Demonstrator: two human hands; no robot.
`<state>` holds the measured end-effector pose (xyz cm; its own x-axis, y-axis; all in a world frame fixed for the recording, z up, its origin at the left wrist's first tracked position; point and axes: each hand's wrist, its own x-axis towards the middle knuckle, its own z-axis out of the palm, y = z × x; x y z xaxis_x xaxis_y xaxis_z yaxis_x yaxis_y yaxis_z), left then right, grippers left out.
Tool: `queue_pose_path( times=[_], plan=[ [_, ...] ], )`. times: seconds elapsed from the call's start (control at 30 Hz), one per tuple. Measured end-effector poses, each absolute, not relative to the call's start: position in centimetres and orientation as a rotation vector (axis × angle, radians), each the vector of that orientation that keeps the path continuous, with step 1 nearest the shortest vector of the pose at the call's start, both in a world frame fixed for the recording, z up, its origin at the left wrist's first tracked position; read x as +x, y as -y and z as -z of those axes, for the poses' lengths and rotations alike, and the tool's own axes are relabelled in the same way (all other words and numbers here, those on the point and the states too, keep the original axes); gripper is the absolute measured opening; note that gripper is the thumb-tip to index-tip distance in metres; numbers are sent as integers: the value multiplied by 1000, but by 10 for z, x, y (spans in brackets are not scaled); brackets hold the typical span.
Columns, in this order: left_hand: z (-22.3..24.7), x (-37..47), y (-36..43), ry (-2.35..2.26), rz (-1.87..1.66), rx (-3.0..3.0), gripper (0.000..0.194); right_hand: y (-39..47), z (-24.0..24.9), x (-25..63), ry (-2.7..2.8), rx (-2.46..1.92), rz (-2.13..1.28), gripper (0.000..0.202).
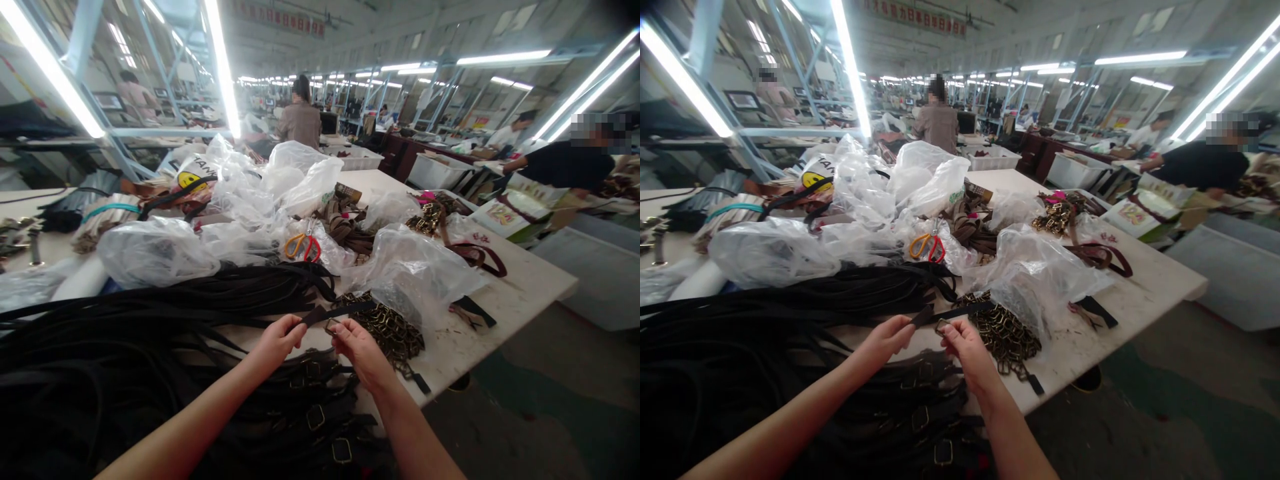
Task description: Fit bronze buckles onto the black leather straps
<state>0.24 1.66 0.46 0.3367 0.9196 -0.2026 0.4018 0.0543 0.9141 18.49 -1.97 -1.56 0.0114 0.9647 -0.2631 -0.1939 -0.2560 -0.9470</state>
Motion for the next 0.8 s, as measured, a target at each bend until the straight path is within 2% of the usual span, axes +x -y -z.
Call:
queue_pose_path(
  times=[0.1,0.2,0.53,0.67,0.8],
  plan=[
    [-12,0,-14,-1203,-607,1504,27,27,7,162,590,-1004,-1802,27],
    [-18,-2,-11,-1197,-550,1456,28,30,5,150,464,-915,-1924,25],
    [-15,-3,-8,-1215,-455,1304,20,37,18,146,521,-944,-1874,25],
    [-10,-4,-9,-1192,-493,1393,18,37,17,144,484,-914,-1909,30],
    [-8,-5,-9,-1154,-549,1574,18,36,13,144,373,-853,-1999,27]
  ],
)
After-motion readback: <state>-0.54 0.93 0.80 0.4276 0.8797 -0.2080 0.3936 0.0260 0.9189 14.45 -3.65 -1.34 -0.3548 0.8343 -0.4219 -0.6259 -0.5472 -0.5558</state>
